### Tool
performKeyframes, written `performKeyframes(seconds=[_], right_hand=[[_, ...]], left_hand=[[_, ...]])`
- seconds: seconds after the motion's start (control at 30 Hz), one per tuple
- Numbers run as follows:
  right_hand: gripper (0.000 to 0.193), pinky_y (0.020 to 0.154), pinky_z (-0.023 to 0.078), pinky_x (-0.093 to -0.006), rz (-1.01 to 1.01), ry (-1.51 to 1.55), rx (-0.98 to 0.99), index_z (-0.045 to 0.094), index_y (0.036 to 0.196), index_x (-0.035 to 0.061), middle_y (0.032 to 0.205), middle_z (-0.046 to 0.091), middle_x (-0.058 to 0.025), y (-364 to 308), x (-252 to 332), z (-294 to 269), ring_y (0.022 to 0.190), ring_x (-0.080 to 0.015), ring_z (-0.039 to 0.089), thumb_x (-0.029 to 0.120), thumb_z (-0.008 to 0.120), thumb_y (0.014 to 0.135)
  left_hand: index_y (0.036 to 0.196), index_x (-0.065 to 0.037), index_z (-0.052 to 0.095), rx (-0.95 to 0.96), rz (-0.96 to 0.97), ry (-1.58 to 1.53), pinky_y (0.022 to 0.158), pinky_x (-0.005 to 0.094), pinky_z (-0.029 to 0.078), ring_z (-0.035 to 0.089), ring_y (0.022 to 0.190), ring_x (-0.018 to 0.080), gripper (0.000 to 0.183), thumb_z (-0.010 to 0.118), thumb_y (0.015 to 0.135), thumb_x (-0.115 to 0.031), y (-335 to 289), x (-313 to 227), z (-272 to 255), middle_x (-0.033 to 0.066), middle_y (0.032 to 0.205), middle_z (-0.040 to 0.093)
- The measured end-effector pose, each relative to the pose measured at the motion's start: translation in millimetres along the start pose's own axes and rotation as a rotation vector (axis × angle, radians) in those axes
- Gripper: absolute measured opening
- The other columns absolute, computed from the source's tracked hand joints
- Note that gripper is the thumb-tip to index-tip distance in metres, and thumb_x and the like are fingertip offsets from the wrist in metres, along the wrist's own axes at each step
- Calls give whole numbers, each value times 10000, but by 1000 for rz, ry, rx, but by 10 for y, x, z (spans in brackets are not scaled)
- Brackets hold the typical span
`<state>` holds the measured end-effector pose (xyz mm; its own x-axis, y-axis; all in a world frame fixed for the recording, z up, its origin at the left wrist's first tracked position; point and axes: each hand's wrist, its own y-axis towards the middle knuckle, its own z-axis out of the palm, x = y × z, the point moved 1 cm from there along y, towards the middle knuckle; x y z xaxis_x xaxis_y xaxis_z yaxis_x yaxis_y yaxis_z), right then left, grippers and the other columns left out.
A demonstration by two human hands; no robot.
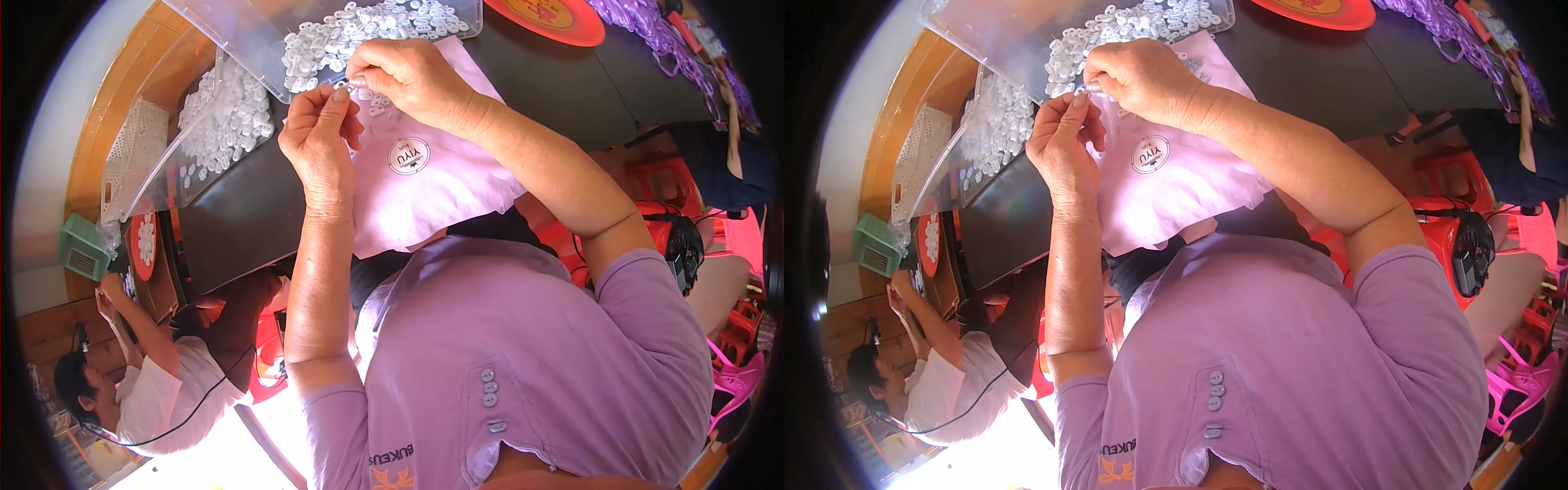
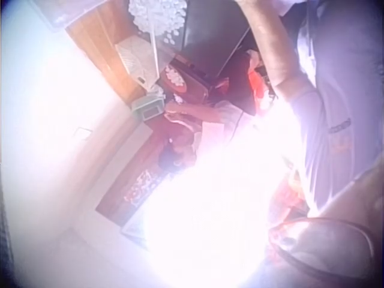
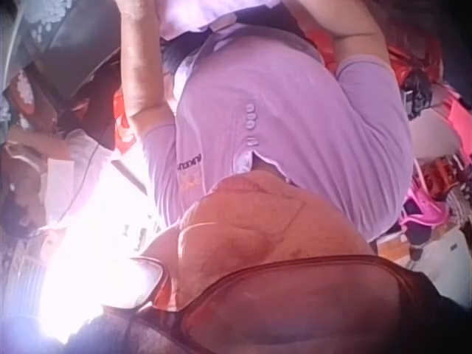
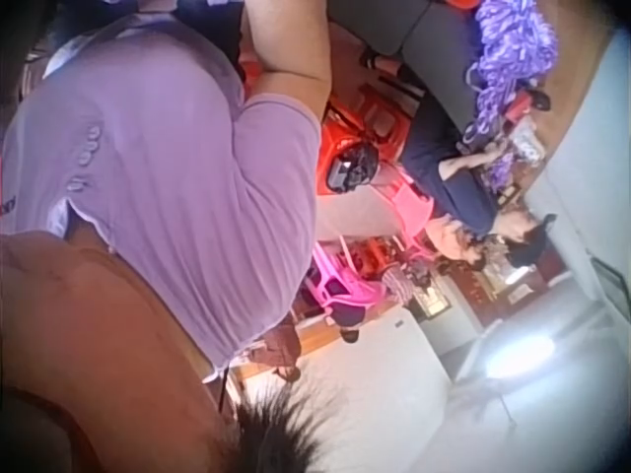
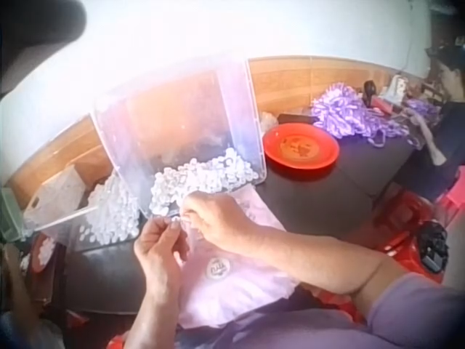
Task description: Assembling small white plastic fastener components at a workbench.
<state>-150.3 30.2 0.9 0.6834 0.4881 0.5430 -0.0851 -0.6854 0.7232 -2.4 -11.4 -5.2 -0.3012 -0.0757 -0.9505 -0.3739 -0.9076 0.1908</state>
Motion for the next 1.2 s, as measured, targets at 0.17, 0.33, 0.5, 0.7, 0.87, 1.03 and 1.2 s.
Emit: performKeyframes(seconds=[0.17,0.33,0.5,0.7,0.87,1.03,1.2], right_hand=[[73,635,503,-299,3,25,-2,610,882,17,782,657,-70,3,21,-10,711,-198,647,-17,631,821],[77,632,503,-294,-9,24,3,613,880,18,786,660,-66,2,22,-17,713,-190,648,-17,636,815],[83,633,505,-298,-21,23,-1,614,880,20,788,661,-66,0,27,-13,714,-195,649,-21,636,813],[79,625,505,-315,-71,-18,-3,605,873,22,783,654,-70,-9,35,-20,704,-210,647,-16,641,813],[55,574,479,-279,55,35,58,597,858,11,704,624,-63,-31,18,25,640,-153,610,43,642,853],[161,501,436,-233,414,360,173,614,831,11,648,575,-2,-5,84,23,586,-56,532,151,634,907],[125,556,459,-268,212,45,60,615,888,18,662,590,-39,14,101,-23,614,-107,567,141,630,909]], left_hand=[[936,49,588,3,-5,44,440,243,398,544,535,129,125,609,911,-72,-2,-7,-7,90,740,625],[933,47,585,11,-18,28,445,247,401,545,542,133,118,603,914,-68,-5,-14,-5,93,747,625],[920,38,595,9,-17,0,444,239,403,542,532,120,109,614,911,-69,-4,-2,-8,87,726,624],[904,28,607,13,-16,9,446,228,405,538,521,105,91,623,906,-61,-18,-12,7,77,702,622],[894,26,609,25,6,68,444,224,395,525,514,99,70,624,898,-42,-23,1,13,66,681,608],[865,26,597,16,20,50,433,230,373,502,494,98,66,616,894,-31,21,10,-19,59,649,584],[919,56,578,37,-65,13,435,255,357,503,513,141,109,594,910,-52,33,-11,-6,89,714,591]])
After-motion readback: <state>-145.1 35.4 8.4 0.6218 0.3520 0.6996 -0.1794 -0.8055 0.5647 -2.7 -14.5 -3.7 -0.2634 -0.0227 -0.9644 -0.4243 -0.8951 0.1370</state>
